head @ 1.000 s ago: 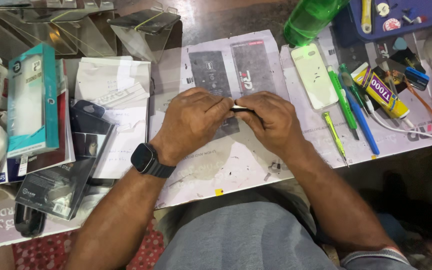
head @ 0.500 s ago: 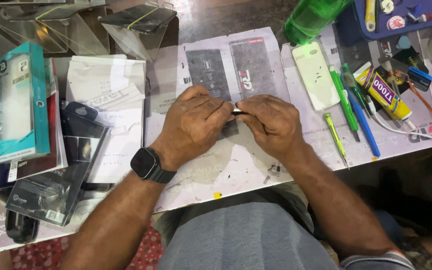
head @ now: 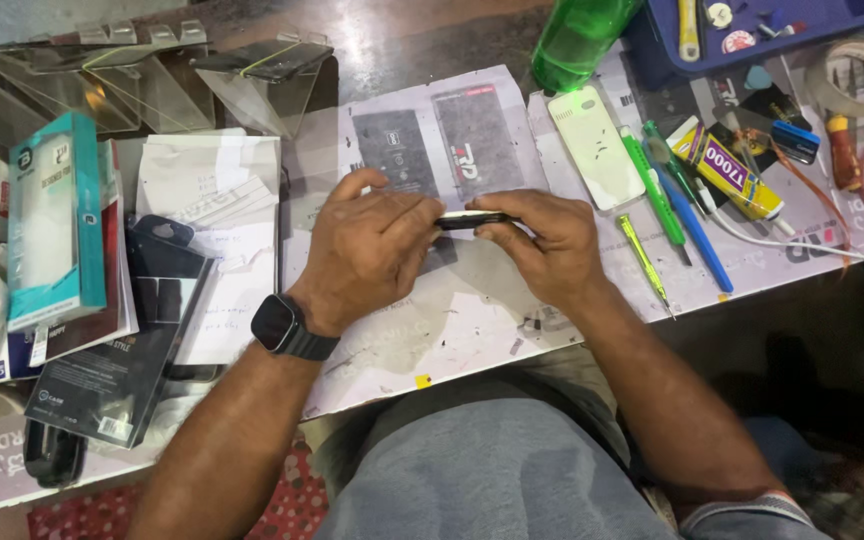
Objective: The person disassembles and repairs a mobile phone by cleaning parts with a small brush, manipulating the internal circuitry, and fitting the screen and casing back together on a workbench.
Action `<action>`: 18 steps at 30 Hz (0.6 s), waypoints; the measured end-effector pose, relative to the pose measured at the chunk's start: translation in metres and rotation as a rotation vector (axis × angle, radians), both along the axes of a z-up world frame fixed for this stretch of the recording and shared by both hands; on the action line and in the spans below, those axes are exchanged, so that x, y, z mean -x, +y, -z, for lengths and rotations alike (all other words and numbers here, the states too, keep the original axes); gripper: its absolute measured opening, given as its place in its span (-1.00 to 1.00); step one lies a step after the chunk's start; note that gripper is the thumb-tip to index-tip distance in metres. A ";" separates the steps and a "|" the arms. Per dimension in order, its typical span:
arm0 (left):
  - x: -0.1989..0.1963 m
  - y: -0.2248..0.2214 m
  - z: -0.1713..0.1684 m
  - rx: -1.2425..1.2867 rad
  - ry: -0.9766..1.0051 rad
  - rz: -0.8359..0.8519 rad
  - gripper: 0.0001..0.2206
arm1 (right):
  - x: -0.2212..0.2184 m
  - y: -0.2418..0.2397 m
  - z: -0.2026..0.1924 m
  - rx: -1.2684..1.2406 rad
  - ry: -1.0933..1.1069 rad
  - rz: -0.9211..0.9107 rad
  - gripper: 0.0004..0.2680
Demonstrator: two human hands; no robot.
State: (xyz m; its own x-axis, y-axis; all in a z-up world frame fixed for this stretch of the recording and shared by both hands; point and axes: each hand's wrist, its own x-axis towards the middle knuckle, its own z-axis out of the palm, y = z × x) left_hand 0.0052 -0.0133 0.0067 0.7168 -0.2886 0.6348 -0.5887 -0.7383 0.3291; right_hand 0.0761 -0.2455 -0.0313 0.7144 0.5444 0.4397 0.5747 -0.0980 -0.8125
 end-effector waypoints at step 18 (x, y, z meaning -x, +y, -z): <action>0.003 -0.024 0.008 -0.197 -0.011 -0.127 -0.83 | 0.004 0.010 0.000 0.132 -0.253 0.058 -0.75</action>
